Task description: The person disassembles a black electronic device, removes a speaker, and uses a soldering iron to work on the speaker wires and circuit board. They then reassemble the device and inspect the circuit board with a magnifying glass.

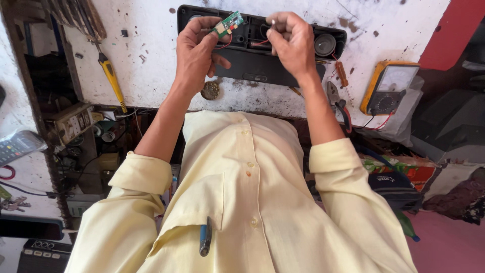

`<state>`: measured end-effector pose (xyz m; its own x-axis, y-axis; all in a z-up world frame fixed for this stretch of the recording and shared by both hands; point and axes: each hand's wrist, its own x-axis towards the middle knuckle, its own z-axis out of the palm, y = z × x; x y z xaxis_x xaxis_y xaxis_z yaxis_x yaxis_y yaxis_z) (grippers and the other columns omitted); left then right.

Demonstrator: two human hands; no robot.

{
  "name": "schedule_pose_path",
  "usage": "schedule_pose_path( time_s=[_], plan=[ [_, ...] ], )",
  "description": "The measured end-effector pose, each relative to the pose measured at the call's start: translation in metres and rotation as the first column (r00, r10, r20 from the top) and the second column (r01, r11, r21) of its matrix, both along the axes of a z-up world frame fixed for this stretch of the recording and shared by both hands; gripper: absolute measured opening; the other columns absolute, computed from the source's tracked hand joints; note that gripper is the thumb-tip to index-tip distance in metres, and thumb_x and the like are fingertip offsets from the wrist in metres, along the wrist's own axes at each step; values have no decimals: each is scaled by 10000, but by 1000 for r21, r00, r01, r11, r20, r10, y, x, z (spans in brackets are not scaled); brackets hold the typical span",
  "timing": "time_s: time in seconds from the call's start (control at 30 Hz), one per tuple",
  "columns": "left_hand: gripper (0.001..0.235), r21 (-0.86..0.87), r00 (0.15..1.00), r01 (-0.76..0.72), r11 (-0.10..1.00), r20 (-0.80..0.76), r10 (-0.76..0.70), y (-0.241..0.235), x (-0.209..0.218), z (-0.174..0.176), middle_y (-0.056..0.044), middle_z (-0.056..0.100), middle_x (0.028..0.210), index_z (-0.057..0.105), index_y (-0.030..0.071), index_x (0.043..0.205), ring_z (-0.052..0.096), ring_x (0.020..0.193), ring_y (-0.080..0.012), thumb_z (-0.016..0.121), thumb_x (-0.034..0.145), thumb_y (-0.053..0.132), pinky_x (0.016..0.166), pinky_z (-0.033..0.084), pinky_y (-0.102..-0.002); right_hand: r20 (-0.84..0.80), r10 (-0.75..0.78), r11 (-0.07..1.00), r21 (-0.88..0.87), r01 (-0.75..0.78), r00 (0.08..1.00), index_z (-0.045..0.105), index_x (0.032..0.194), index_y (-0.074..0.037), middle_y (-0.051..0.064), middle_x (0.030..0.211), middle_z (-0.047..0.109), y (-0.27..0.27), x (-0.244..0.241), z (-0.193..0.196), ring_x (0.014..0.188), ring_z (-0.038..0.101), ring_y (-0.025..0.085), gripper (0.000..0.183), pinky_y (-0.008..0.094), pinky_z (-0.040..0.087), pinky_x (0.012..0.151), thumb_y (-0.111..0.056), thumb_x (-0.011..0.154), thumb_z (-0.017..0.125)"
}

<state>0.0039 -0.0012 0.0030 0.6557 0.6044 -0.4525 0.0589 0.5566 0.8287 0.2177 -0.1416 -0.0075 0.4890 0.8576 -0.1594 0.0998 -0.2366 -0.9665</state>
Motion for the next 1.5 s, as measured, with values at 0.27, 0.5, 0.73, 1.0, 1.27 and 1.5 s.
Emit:
schedule_pose_path(
  time_s=[0.27, 0.5, 0.73, 1.0, 1.27, 1.5],
  plan=[
    [254, -62, 1000, -10, 998, 25, 12, -1, -2, 0, -124, 745, 1041, 574, 5, 1297, 742, 600, -190, 514, 1058, 68, 348, 420, -218, 47, 367, 912, -214, -349, 929, 732, 1062, 3, 28, 891, 727, 32, 37, 13, 685, 664, 69, 141, 241, 555, 618, -97, 963, 734],
    [247, -65, 1000, -8, 998, 17, 9, -7, -11, 1, -118, 744, 1025, 578, -2, 1292, 737, 598, -185, 526, 1060, 65, 351, 418, -212, 296, 499, 861, -278, -426, 815, 753, 1166, -49, 53, 852, 682, 37, 44, 11, 713, 611, 126, 217, 304, 494, 623, -141, 974, 710],
    [255, -30, 998, 53, 998, -14, -54, -12, -3, 6, -121, 746, 1012, 582, 9, 1293, 736, 587, -169, 548, 1071, 130, 336, 410, -207, 37, 373, 911, -206, -358, 927, 740, 1070, -24, 38, 926, 734, 31, 45, 4, 689, 640, 73, 125, 239, 530, 624, -107, 977, 753],
    [269, -72, 999, -18, 997, 39, 21, -17, 27, -17, -125, 768, 1001, 596, 6, 1298, 753, 596, -179, 563, 1075, 154, 350, 415, -217, 144, 83, 964, 239, -116, 986, 720, 1011, 28, 132, 1135, 724, 9, 12, -10, 796, 724, 101, 82, 254, 607, 686, 3, 969, 786],
    [346, -136, 997, -15, 991, 79, 26, -14, 39, -22, -127, 768, 1002, 581, 21, 1373, 728, 578, -161, 578, 1045, 130, 380, 452, -222, 102, -57, 984, 175, 38, 993, 764, 1093, 32, 84, 883, 766, -4, -9, -5, 733, 680, 97, 201, 237, 561, 661, -82, 945, 837],
    [344, -114, 997, 27, 993, 69, -19, -14, 45, -19, -127, 778, 1005, 594, -5, 1358, 747, 607, -161, 580, 1043, 131, 407, 480, -223, 120, -133, 978, 178, 111, 984, 777, 1003, 17, 77, 860, 791, -6, -20, -12, 763, 726, 96, 171, 234, 585, 669, -91, 912, 874]
  ],
)
